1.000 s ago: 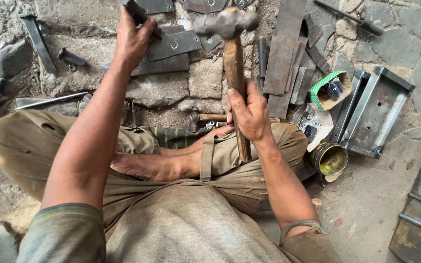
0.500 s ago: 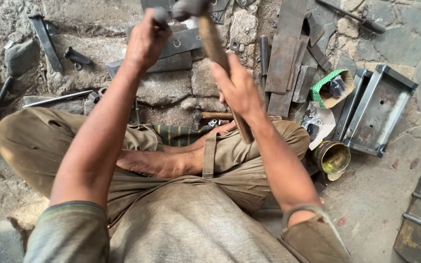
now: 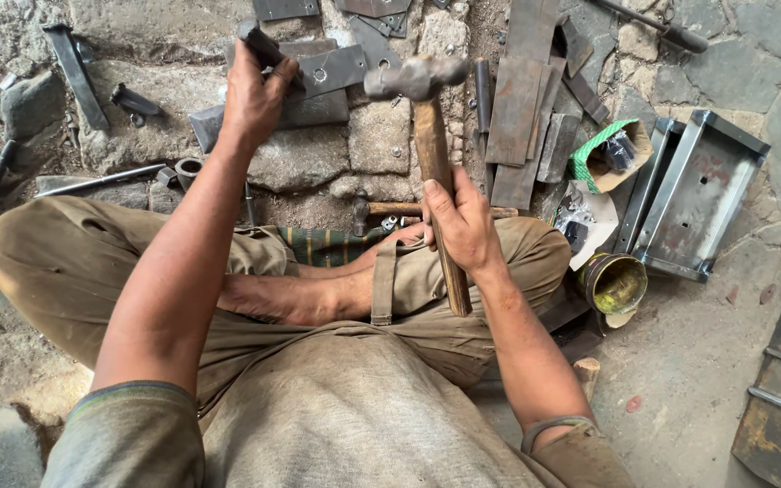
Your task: The person sits cross-legged on the ground and uses a hammer and a metal punch to create holes in rectangular metal plates. They repeatedly position the punch on the plate and strike it with the hammer, then move the finished pieces aside.
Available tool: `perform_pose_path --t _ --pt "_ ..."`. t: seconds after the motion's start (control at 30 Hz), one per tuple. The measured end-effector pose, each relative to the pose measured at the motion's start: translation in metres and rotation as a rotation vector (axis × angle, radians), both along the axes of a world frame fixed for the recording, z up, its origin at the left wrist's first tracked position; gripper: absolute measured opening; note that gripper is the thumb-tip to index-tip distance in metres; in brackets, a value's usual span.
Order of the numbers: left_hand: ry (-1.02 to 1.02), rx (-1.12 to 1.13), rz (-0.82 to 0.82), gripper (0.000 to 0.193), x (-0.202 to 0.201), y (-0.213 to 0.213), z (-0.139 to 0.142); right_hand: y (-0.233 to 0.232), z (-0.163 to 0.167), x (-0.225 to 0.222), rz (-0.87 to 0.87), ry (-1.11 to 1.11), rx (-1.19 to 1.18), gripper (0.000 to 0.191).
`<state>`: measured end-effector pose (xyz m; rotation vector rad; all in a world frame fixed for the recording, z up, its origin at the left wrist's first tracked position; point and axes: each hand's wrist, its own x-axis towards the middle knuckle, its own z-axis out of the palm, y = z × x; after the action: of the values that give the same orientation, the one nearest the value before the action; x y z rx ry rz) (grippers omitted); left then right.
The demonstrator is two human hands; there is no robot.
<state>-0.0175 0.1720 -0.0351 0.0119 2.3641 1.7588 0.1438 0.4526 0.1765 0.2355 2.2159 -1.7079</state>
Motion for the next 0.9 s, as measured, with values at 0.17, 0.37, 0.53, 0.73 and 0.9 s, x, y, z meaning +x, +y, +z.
perform_pose_path --t 0.17,0.37,0.53,0.73,0.9 --pt "0.051 0.016 0.02 0.032 0.003 0.005 0.005 -0.004 0.02 -0.004 0.041 0.333 -0.1 0.037" --pt "0.229 -0.156 -0.161 0.028 0.005 0.009 0.021 -0.04 0.009 -0.031 0.032 0.692 0.086 0.022" --pt "0.443 -0.222 -0.225 0.028 0.006 0.009 0.015 -0.042 -0.017 -0.059 0.275 0.003 0.385 0.027" --pt "0.231 -0.301 0.017 0.032 -0.014 0.013 -0.004 0.0 -0.007 -0.007 0.026 0.079 0.034 0.034" --pt "0.011 -0.864 -0.329 0.045 -0.015 0.007 0.014 0.006 -0.014 0.02 -0.108 -0.058 0.058 0.034"
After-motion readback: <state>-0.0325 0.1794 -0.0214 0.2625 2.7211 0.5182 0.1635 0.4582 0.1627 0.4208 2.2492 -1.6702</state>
